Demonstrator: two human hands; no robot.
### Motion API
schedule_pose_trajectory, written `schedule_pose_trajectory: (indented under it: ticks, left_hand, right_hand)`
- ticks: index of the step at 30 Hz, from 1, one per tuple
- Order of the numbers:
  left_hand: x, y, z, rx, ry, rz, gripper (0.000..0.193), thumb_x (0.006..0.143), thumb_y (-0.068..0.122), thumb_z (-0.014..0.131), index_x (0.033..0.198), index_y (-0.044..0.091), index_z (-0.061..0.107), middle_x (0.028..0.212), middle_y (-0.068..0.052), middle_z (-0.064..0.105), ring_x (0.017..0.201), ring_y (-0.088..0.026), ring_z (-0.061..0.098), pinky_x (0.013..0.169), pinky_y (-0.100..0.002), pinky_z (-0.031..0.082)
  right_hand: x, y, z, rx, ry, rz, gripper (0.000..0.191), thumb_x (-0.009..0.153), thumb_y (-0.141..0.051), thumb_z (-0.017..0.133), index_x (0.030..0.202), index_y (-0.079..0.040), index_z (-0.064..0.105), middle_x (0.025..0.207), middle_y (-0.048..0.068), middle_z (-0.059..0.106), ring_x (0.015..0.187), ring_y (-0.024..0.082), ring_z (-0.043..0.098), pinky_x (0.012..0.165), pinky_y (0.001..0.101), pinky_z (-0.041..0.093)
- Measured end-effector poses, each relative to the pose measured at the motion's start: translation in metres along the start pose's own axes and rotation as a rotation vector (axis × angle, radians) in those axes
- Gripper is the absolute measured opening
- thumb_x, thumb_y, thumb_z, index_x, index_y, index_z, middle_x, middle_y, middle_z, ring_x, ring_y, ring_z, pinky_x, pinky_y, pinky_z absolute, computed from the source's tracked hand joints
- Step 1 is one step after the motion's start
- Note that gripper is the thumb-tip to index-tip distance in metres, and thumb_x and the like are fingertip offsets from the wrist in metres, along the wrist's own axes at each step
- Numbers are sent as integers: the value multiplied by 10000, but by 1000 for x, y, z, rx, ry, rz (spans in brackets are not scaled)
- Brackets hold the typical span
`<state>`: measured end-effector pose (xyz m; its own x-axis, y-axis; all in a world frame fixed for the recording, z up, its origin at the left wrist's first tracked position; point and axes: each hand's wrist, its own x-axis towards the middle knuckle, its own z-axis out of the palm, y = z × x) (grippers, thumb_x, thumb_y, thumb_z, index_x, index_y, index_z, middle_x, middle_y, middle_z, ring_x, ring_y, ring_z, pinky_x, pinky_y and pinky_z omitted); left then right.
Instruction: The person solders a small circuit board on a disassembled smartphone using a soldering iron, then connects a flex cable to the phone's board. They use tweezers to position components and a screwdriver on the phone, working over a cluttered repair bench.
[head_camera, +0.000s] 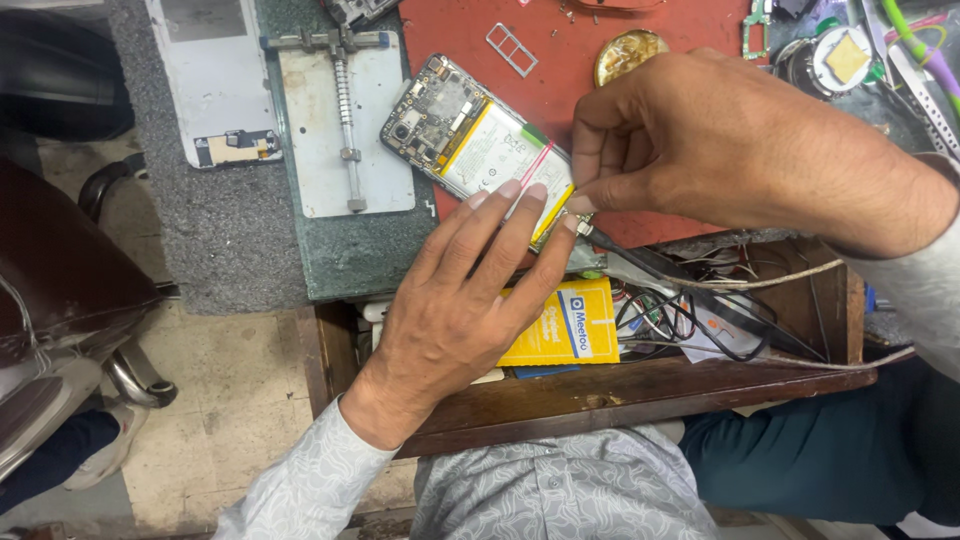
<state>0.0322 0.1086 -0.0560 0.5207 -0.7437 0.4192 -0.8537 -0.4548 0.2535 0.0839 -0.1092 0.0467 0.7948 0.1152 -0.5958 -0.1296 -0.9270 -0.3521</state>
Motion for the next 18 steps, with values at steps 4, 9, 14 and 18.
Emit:
schedule_pose_trajectory:
  ticks: [4, 9, 14, 18]
  left_hand:
    - [-1, 0, 0, 9, -1, 0, 401, 1066, 160, 585, 1460, 87, 603, 1480, -119, 503, 1412, -289, 470, 1198, -430, 463]
    - [-1, 0, 0, -6, 0, -7, 405, 1064, 163, 583, 1460, 84, 601, 1480, -121, 502, 1412, -289, 467, 1200, -432, 462]
    - [-1, 0, 1, -19, 5, -10, 392, 1072, 162, 583, 1457, 88, 599, 1483, -116, 496, 1415, -285, 459, 1205, -434, 461]
    - [-1, -1, 0, -25, 2, -12, 401, 1064, 153, 582, 1459, 87, 599, 1481, -116, 497, 1412, -283, 462, 1201, -434, 462]
  right_hand:
    - [1, 3, 2, 28, 17, -35, 162, 842, -209, 776, 909, -76, 713, 743, 33, 719, 722, 130, 718, 673, 308, 571]
    - [2, 4, 1, 45, -12, -25, 151, 838, -193, 770, 913, -75, 712, 730, 31, 696, 706, 131, 686, 660, 304, 564]
    - [4, 2, 1, 46, -28, -2, 149, 842, -194, 774, 902, -73, 711, 745, 23, 662, 668, 122, 692, 652, 299, 555]
    - [4, 2, 1, 62, -30, -1, 148, 848, -197, 774, 895, -70, 714, 736, 25, 661, 660, 119, 686, 647, 299, 555]
